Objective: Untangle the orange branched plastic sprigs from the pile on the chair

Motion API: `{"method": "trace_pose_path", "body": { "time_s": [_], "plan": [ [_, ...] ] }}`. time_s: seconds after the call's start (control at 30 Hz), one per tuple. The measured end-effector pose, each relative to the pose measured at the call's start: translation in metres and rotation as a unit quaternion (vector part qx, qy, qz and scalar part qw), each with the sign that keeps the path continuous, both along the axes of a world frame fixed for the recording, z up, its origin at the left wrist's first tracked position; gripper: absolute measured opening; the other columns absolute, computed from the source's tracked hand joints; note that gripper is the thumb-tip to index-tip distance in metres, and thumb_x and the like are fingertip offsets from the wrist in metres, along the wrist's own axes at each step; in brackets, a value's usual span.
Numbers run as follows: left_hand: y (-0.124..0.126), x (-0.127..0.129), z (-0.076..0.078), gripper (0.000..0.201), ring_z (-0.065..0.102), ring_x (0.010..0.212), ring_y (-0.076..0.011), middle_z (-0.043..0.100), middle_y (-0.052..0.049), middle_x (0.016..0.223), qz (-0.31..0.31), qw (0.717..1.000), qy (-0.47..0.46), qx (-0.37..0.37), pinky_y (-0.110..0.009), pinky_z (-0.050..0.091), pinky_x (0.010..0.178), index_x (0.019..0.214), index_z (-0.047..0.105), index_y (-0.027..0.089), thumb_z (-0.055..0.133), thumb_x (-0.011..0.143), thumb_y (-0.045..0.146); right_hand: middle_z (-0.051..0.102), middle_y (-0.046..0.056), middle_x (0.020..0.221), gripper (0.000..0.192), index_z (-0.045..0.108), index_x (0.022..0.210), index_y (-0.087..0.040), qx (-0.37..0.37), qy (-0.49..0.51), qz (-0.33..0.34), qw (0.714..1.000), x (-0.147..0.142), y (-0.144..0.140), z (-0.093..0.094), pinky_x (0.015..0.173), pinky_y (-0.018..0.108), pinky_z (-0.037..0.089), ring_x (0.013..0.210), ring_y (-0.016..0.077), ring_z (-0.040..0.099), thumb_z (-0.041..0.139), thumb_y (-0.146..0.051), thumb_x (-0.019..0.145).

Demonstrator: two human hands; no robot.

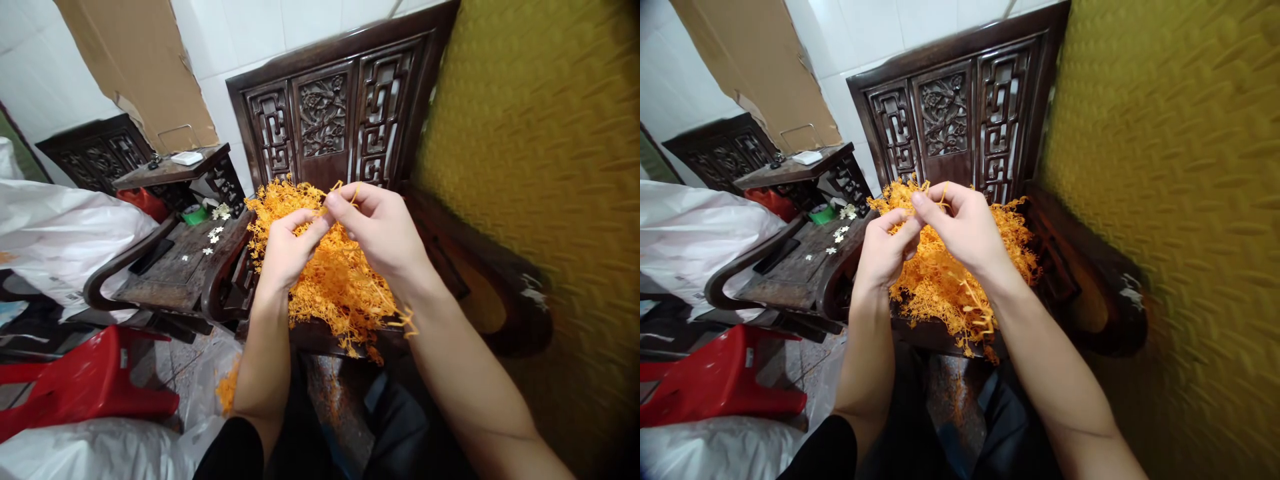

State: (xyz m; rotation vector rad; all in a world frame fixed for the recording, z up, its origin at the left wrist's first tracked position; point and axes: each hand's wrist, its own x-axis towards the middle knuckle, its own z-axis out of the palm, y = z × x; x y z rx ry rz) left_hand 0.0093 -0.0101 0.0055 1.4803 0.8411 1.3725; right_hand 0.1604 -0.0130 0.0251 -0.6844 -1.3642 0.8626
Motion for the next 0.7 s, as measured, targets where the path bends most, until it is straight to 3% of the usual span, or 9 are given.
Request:
{"method": "trace_pose_path", "body": {
  "time_s": [0.27,0.37,0.43,0.53,0.6,0.7],
  "plan": [
    [-0.011,0.002,0.009,0.037,0.038,0.057,-0.0082,0.046,0.005,0.061,0.017,0.991,0.081,0.108,-0.024,0.033,0.053,0.070,0.053,0.020,0.075,0.093,0.039,0.051,-0.003,0.068,0.048,0.063,0.076,-0.020,0.038,0.020,-0.063,0.997,0.000,0.007,-0.005,0.056,0.029,0.029,0.060,0.0095,0.039,0.085,-0.061,0.079],
    [-0.014,-0.005,0.008,0.038,0.037,0.053,-0.0071,0.046,0.005,0.061,-0.014,0.996,0.039,0.082,-0.024,0.030,0.050,0.068,0.051,0.020,0.076,0.091,0.036,0.041,-0.006,0.062,0.048,0.050,0.075,-0.024,0.050,0.101,-0.143,0.983,0.024,0.024,-0.004,0.052,0.030,0.026,0.054,0.0092,0.032,0.080,-0.060,0.087],
    [-0.013,-0.011,0.007,0.036,0.035,0.050,-0.0062,0.046,0.005,0.060,-0.031,0.999,0.009,0.043,-0.023,0.027,0.046,0.069,0.055,0.020,0.078,0.089,0.039,0.029,-0.010,0.056,0.054,0.038,0.071,-0.026,0.057,0.185,-0.161,0.968,0.046,0.031,0.000,0.047,0.030,0.017,0.047,0.0074,0.019,0.080,-0.057,0.088],
    [-0.007,-0.016,0.008,0.021,0.034,0.046,-0.0043,0.051,0.004,0.065,-0.037,0.999,-0.027,-0.013,-0.023,0.020,0.043,0.082,0.069,0.019,0.075,0.090,0.038,0.035,-0.009,0.053,0.047,0.048,0.067,-0.024,0.012,0.170,-0.080,0.982,0.059,0.025,0.007,0.045,0.030,0.008,0.044,0.0057,0.020,0.090,-0.044,0.078],
    [-0.003,-0.014,0.008,0.014,0.034,0.046,-0.0033,0.055,0.002,0.071,-0.033,0.998,-0.052,-0.028,-0.023,0.018,0.043,0.091,0.075,0.020,0.072,0.091,0.034,0.042,-0.007,0.052,0.037,0.061,0.069,-0.021,-0.026,0.107,-0.006,0.994,0.050,0.014,0.009,0.044,0.028,0.010,0.044,0.0059,0.026,0.091,-0.042,0.074],
    [-0.001,-0.006,0.007,0.014,0.036,0.046,-0.0031,0.057,0.002,0.071,-0.024,0.997,-0.073,-0.025,-0.023,0.020,0.044,0.085,0.073,0.019,0.073,0.091,0.032,0.043,-0.006,0.053,0.037,0.066,0.072,-0.020,-0.048,0.027,0.069,0.996,0.027,0.001,0.007,0.046,0.027,0.016,0.047,0.0062,0.030,0.090,-0.046,0.077]
  ]
}}
